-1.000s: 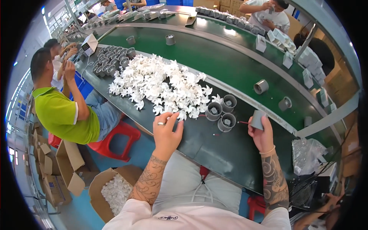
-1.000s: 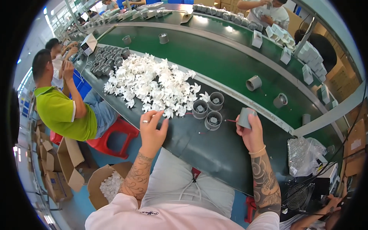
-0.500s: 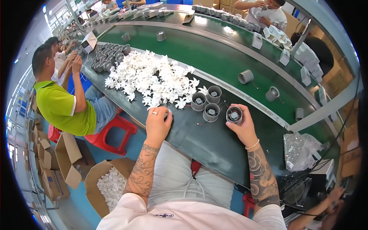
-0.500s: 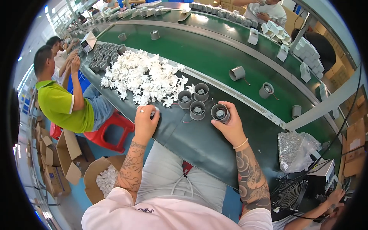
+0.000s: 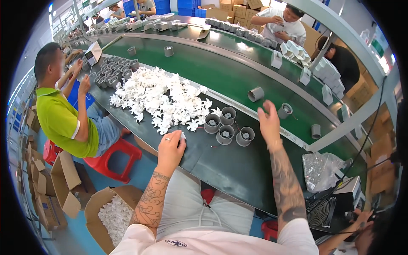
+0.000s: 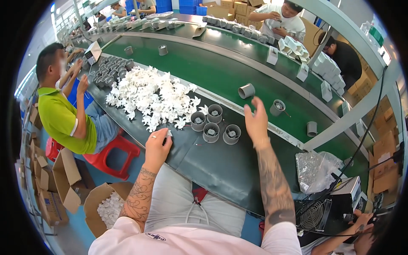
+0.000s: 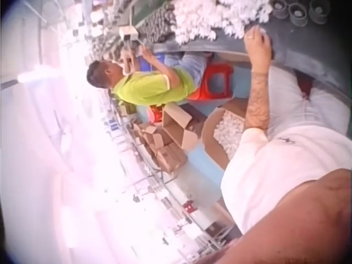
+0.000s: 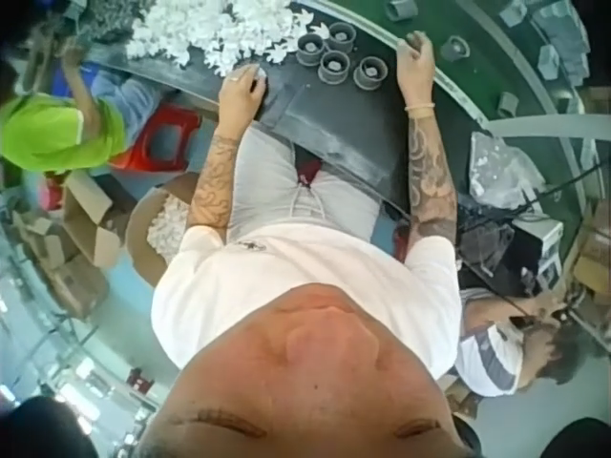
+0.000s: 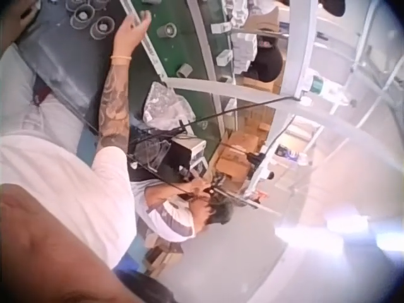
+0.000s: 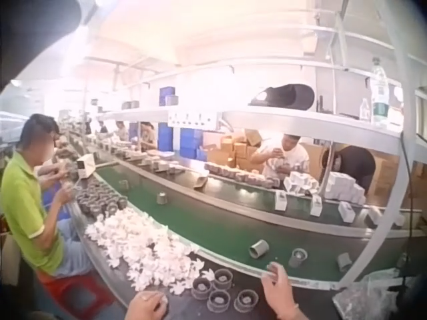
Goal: The person assembles small plastic components by hand, inserting white pieces into grey housings on a production line.
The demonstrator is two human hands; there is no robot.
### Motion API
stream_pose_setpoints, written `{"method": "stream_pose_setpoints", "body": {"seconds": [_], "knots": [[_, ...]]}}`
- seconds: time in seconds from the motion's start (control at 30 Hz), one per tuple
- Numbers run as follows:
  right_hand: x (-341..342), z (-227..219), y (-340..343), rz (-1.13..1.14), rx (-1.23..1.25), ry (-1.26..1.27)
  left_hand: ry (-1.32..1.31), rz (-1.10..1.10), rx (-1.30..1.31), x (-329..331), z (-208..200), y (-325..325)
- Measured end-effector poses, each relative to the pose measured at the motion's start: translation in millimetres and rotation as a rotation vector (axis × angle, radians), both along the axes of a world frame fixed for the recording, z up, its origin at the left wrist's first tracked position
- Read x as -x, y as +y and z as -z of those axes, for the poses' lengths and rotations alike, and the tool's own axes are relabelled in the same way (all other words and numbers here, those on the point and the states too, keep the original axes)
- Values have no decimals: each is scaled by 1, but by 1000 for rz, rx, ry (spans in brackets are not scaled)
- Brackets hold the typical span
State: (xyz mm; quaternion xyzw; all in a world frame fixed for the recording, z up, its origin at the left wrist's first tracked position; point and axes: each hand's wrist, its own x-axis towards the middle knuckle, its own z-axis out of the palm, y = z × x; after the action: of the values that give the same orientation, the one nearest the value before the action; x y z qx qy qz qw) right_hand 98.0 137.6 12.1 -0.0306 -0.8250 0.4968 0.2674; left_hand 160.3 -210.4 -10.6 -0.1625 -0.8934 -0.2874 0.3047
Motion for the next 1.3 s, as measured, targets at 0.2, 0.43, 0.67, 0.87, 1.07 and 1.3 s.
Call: {"method": "stream_pose_setpoints", "body": {"seconds": [0.2,0.43,0.67,0.87,1.07,1.3], "knots": [[133,18,54,201,-276,-266,-60,-100,-173,2,5,12],[86,8,6,-7,-376,-13,-432,-58,-818,12,1,-18],[-8,5,45,-208,687,-141,-548,191,-1094,-1,4,3],[36,-15,40,-256,747,-414,-272,249,-848,-3,1,18],[63,1,44,48,939,-264,-470,335,-1018,-15,-1,14],[31,3,116,342,862,-209,-429,197,-1071,-17,-10,29]]}}
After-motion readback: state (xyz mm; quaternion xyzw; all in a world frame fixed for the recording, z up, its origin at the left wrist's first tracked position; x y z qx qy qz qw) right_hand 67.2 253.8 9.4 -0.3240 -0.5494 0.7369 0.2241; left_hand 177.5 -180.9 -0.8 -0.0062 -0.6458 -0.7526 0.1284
